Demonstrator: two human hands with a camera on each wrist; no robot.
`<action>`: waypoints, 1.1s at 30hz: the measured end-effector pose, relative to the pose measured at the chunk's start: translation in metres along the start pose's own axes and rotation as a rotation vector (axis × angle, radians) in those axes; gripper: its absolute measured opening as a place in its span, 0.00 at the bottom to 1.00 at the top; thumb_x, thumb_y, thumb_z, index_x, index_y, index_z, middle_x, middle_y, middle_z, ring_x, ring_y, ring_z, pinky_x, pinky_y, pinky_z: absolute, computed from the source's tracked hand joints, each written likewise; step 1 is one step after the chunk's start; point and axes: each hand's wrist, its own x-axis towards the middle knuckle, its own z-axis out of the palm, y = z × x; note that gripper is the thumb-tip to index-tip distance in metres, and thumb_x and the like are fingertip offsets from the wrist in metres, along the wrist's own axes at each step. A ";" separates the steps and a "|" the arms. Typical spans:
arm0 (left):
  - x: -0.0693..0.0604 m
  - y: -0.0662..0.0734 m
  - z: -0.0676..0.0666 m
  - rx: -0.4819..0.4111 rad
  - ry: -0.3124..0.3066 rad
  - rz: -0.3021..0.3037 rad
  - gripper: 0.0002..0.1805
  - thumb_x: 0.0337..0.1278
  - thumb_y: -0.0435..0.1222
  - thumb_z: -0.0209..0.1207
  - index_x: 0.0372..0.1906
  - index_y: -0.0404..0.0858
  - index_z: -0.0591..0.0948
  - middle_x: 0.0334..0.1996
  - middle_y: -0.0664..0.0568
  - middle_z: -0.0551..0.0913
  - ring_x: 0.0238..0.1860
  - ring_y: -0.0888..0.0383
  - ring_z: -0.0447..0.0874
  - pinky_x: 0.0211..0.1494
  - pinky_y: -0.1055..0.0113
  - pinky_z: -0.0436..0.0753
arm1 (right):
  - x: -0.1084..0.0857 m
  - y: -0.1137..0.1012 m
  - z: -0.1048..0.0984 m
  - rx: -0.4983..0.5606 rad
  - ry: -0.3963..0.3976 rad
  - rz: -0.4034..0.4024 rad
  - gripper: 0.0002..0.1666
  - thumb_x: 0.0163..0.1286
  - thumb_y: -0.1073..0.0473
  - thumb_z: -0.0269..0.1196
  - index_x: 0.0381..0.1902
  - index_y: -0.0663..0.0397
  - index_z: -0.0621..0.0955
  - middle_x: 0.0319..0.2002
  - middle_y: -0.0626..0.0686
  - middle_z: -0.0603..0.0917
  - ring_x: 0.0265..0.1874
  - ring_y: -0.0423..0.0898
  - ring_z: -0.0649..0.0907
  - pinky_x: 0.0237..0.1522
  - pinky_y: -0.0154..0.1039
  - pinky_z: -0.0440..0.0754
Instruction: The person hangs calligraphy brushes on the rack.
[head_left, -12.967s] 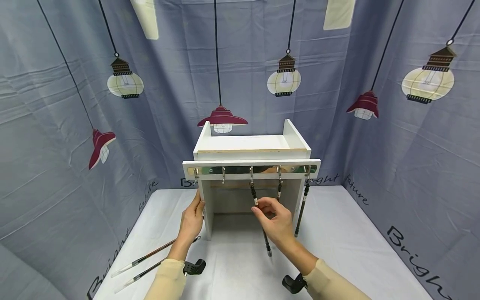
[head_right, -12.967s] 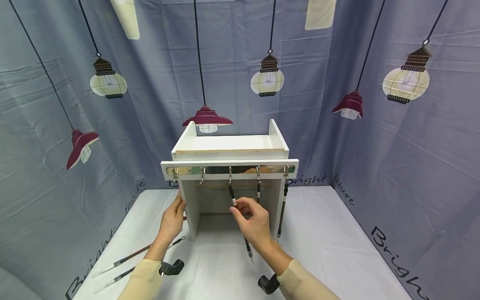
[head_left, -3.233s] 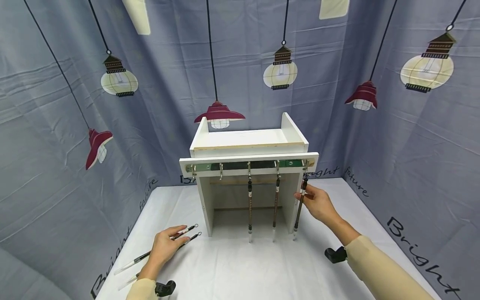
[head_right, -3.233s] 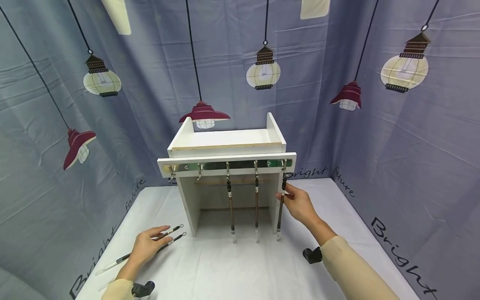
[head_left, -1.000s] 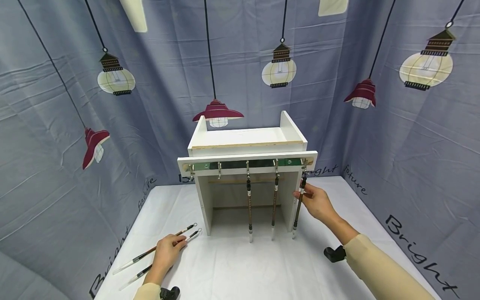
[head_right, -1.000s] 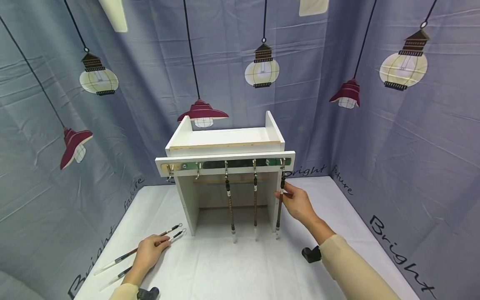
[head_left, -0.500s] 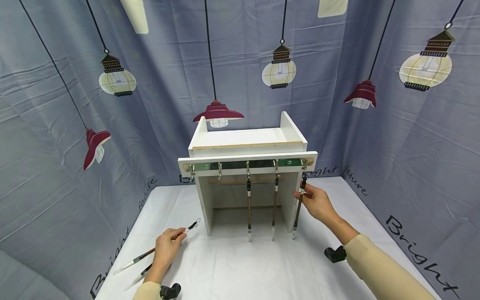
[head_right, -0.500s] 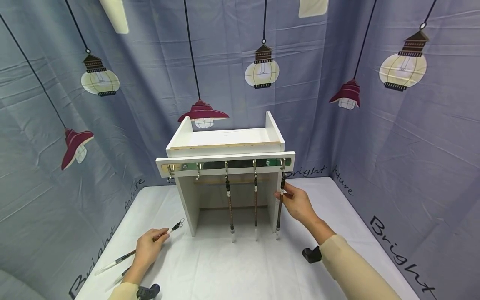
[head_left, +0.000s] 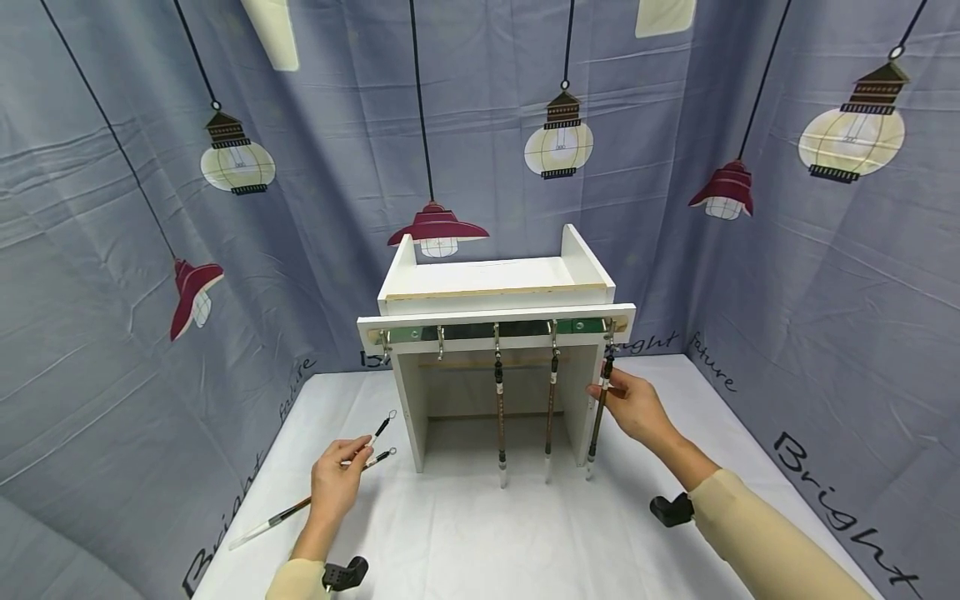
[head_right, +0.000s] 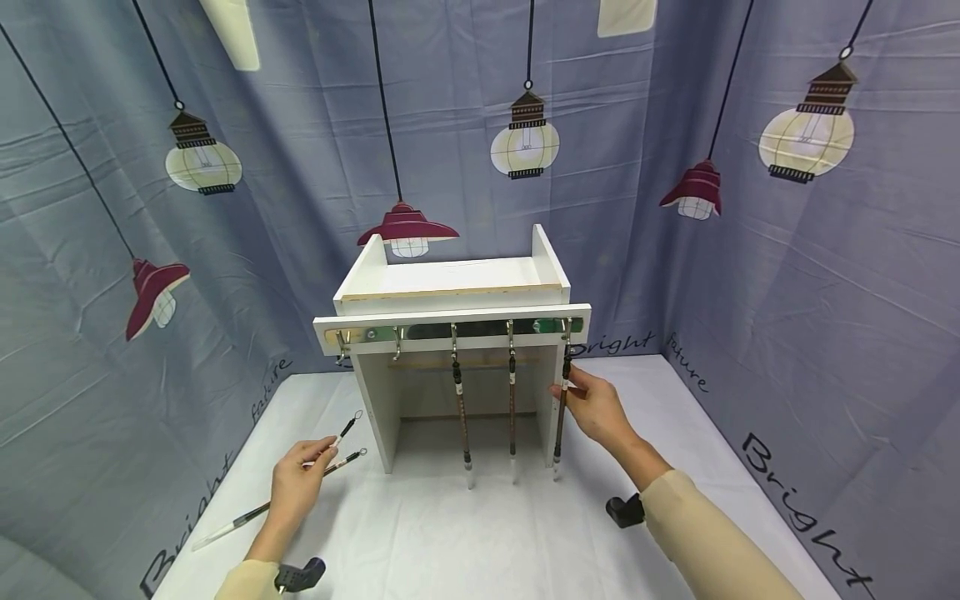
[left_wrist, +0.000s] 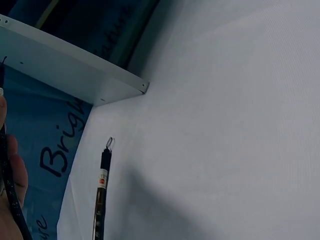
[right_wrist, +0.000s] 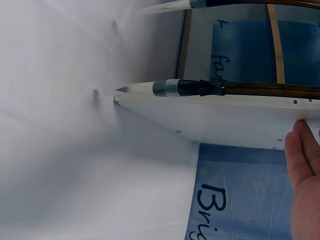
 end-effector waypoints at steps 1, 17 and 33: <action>0.001 0.002 0.000 -0.012 0.010 0.002 0.11 0.62 0.33 0.71 0.49 0.39 0.91 0.38 0.51 0.88 0.35 0.73 0.78 0.32 0.81 0.80 | 0.000 0.000 0.000 -0.001 -0.001 -0.002 0.34 0.76 0.40 0.61 0.70 0.56 0.77 0.65 0.65 0.81 0.61 0.64 0.83 0.55 0.59 0.85; 0.001 0.023 -0.003 -0.151 0.170 0.032 0.11 0.63 0.30 0.68 0.49 0.37 0.90 0.40 0.47 0.86 0.38 0.77 0.78 0.35 0.86 0.77 | -0.001 -0.002 0.000 -0.011 0.000 -0.002 0.35 0.77 0.40 0.60 0.70 0.58 0.76 0.66 0.66 0.79 0.61 0.66 0.82 0.55 0.61 0.85; -0.001 0.052 0.007 -0.312 0.274 0.106 0.10 0.65 0.27 0.66 0.50 0.33 0.88 0.39 0.43 0.82 0.40 0.72 0.79 0.35 0.85 0.78 | 0.001 -0.002 -0.001 -0.034 0.012 -0.017 0.35 0.77 0.41 0.60 0.70 0.59 0.76 0.65 0.66 0.80 0.61 0.67 0.82 0.55 0.62 0.85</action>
